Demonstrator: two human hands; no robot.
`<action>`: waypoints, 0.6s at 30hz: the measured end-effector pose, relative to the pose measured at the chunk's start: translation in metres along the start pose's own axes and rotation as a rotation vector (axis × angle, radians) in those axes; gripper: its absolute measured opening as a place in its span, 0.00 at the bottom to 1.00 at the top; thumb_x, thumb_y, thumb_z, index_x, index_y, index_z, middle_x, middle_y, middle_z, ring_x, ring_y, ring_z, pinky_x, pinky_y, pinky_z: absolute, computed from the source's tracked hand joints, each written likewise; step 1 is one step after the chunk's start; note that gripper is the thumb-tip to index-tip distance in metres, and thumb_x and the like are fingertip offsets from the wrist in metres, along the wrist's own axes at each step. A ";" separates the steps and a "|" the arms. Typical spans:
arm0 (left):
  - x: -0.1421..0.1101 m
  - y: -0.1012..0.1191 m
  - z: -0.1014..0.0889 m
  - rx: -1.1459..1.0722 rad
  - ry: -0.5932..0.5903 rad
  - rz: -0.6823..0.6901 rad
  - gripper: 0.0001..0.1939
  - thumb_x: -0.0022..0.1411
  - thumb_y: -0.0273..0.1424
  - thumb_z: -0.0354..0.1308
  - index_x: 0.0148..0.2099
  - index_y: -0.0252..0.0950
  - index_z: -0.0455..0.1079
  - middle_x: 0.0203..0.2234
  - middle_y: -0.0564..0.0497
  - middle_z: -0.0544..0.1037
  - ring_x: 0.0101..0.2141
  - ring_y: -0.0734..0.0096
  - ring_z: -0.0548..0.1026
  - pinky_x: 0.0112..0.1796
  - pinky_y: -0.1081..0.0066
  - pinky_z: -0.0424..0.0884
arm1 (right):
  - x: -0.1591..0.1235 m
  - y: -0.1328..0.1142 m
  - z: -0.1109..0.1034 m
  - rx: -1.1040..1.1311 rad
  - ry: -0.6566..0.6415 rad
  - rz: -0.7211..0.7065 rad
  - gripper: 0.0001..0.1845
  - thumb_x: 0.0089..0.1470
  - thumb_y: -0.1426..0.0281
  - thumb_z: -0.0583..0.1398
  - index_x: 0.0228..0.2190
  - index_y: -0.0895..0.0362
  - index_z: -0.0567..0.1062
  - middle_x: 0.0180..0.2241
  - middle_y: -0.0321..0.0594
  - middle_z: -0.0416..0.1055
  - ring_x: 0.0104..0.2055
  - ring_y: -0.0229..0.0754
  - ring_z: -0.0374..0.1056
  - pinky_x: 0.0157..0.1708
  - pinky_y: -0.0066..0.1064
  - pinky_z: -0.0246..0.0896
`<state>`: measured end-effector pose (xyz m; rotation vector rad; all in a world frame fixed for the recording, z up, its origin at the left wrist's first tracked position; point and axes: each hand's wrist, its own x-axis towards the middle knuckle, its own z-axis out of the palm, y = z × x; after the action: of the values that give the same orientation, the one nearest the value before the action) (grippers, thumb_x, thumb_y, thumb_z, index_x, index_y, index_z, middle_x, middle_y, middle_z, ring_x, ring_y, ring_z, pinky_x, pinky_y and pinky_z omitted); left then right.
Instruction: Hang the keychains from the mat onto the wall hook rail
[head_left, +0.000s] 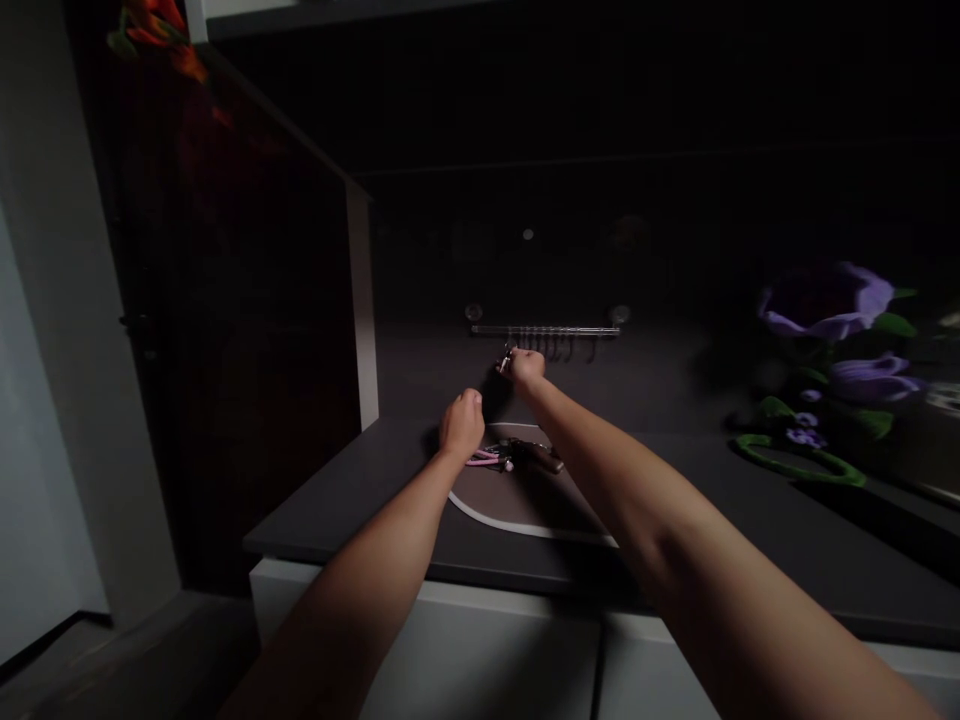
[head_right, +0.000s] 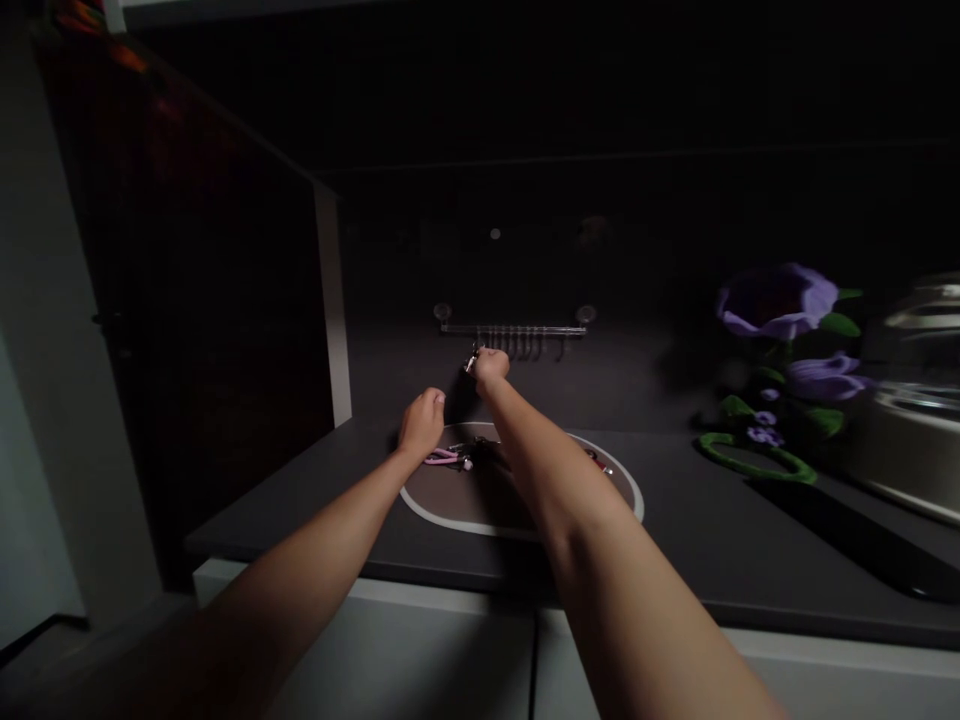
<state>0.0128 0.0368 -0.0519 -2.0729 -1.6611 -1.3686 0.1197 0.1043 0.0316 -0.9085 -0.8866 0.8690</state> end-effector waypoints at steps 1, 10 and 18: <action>0.000 0.000 0.000 0.000 0.001 0.000 0.14 0.63 0.31 0.37 0.40 0.36 0.64 0.34 0.45 0.73 0.38 0.68 0.71 0.37 0.71 0.61 | 0.000 0.000 0.000 0.014 0.004 0.007 0.09 0.49 0.75 0.54 0.19 0.60 0.64 0.16 0.31 0.60 0.17 0.29 0.59 0.19 0.23 0.64; 0.000 0.001 -0.002 0.006 -0.004 -0.011 0.14 0.63 0.30 0.37 0.41 0.36 0.64 0.34 0.45 0.73 0.37 0.68 0.71 0.37 0.72 0.61 | 0.004 0.013 -0.005 -0.020 -0.014 0.015 0.08 0.50 0.76 0.54 0.20 0.60 0.63 0.15 0.30 0.59 0.16 0.27 0.58 0.19 0.22 0.64; 0.001 -0.002 0.001 -0.018 0.028 0.004 0.15 0.63 0.30 0.37 0.39 0.36 0.65 0.33 0.46 0.74 0.37 0.67 0.71 0.37 0.71 0.62 | 0.012 0.022 -0.015 -0.038 -0.093 -0.016 0.05 0.48 0.74 0.55 0.23 0.59 0.63 0.15 0.28 0.60 0.15 0.27 0.57 0.18 0.21 0.60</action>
<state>0.0113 0.0390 -0.0528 -2.0559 -1.6396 -1.4092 0.1326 0.1187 0.0095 -0.8985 -0.9922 0.8887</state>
